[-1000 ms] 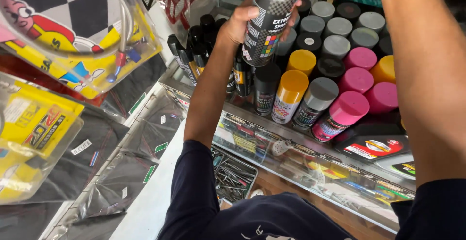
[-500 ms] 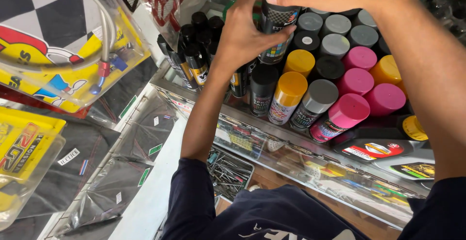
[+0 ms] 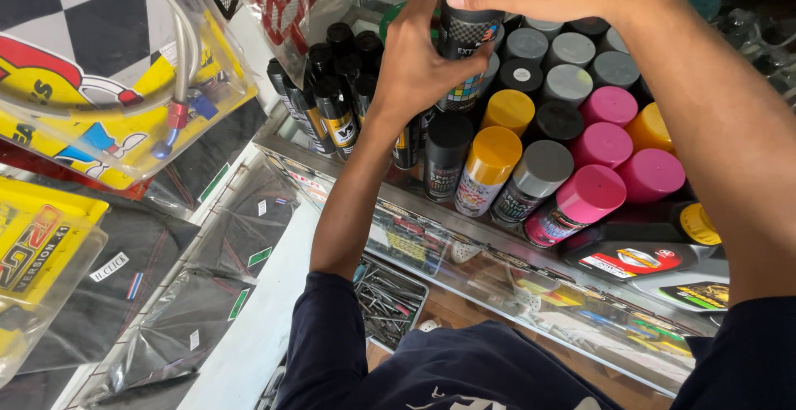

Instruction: Cleaning and organizing spray paint cans on a display shelf.

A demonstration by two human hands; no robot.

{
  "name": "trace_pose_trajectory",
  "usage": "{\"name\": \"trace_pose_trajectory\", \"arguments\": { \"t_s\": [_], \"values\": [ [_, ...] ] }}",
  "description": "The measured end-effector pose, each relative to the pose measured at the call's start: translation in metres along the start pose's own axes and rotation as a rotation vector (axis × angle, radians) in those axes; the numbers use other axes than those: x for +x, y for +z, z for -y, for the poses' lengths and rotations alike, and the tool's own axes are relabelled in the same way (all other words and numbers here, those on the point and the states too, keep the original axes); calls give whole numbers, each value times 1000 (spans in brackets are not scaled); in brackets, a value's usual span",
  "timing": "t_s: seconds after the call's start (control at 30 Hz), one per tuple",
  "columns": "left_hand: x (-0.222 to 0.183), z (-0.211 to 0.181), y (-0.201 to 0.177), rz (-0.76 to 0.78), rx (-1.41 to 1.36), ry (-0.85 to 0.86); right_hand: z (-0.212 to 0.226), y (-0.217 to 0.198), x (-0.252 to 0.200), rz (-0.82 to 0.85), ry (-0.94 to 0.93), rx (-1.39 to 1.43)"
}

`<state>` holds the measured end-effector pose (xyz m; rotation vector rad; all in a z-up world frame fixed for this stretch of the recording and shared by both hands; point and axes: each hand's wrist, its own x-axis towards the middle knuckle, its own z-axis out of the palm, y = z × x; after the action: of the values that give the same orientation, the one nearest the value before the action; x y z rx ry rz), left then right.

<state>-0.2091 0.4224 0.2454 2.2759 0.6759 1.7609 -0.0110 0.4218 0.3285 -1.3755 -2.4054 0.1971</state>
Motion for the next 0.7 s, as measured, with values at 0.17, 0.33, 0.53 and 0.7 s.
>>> {"name": "trace_pose_trajectory", "arguments": {
  "t_s": [0.17,0.33,0.53,0.7],
  "values": [
    [-10,8,3,37,-2,-8,-17,6,0,38,11,-79],
    [-20,9,6,106,-65,-41,-22,-4,7,197,-178,157],
    [-34,18,13,199,15,-189,-16,-6,14,287,-97,-111],
    [-38,23,12,370,14,-351,15,-9,8,374,24,-229]
  ]
}}
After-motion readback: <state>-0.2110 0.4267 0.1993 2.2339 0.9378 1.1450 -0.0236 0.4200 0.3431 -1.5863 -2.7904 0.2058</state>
